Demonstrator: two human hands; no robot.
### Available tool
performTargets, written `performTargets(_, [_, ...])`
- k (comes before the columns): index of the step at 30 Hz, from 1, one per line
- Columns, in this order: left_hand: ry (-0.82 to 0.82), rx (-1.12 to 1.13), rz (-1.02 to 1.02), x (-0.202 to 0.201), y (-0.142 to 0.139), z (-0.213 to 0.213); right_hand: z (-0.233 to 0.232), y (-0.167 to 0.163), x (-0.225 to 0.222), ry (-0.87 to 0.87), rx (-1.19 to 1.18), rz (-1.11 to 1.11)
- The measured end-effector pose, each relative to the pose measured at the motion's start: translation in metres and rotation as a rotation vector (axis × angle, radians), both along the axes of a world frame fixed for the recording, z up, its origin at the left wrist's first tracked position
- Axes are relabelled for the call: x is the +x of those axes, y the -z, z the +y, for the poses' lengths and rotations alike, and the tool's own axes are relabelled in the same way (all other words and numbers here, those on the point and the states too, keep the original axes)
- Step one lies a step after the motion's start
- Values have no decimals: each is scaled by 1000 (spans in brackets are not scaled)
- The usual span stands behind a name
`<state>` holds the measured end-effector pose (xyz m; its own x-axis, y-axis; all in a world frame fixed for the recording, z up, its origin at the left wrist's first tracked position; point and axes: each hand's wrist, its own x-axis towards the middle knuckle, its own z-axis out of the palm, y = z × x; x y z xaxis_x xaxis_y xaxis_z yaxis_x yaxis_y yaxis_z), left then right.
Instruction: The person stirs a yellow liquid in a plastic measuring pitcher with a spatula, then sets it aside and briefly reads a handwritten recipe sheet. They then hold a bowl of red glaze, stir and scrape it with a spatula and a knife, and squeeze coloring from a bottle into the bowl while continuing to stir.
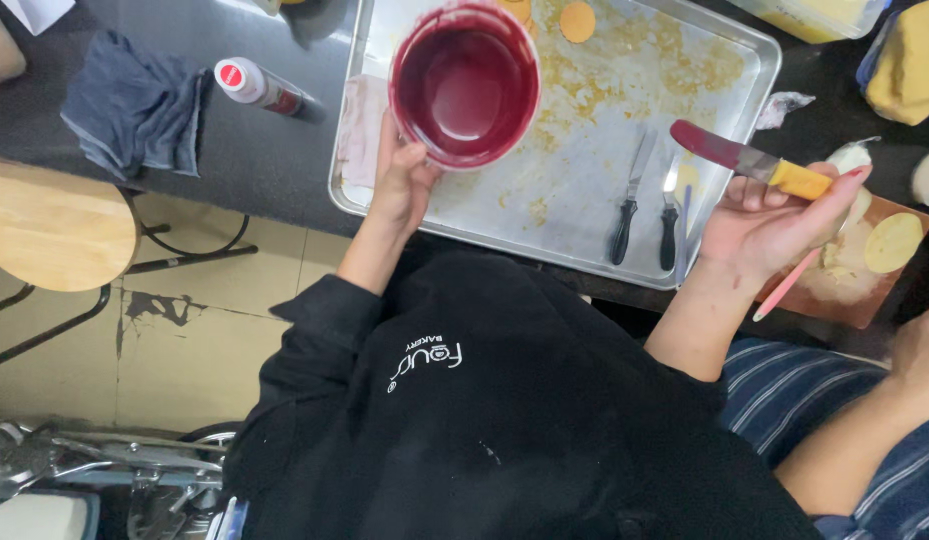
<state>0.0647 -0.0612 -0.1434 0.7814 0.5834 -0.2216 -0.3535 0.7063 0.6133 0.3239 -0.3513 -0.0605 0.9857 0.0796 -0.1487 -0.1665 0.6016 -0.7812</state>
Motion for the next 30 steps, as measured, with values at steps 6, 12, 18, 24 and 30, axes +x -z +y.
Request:
performTargets(6, [28,-4,24,0,19,-6,4,4,1,-78,-3,-58])
performTargets(12, [34,95,150,-11,41,-7,0,11,5,-89,44,-4])
performTargets(18, [167,27,230,30,89,-14,1,22,8,-151,62,12])
performTargets(24, [226,286,229,43,110,-9,-5,28,6,-146,86,-10])
performTargets(30, [-2,714,456,33,86,48,-11,27,8,-88,66,30])
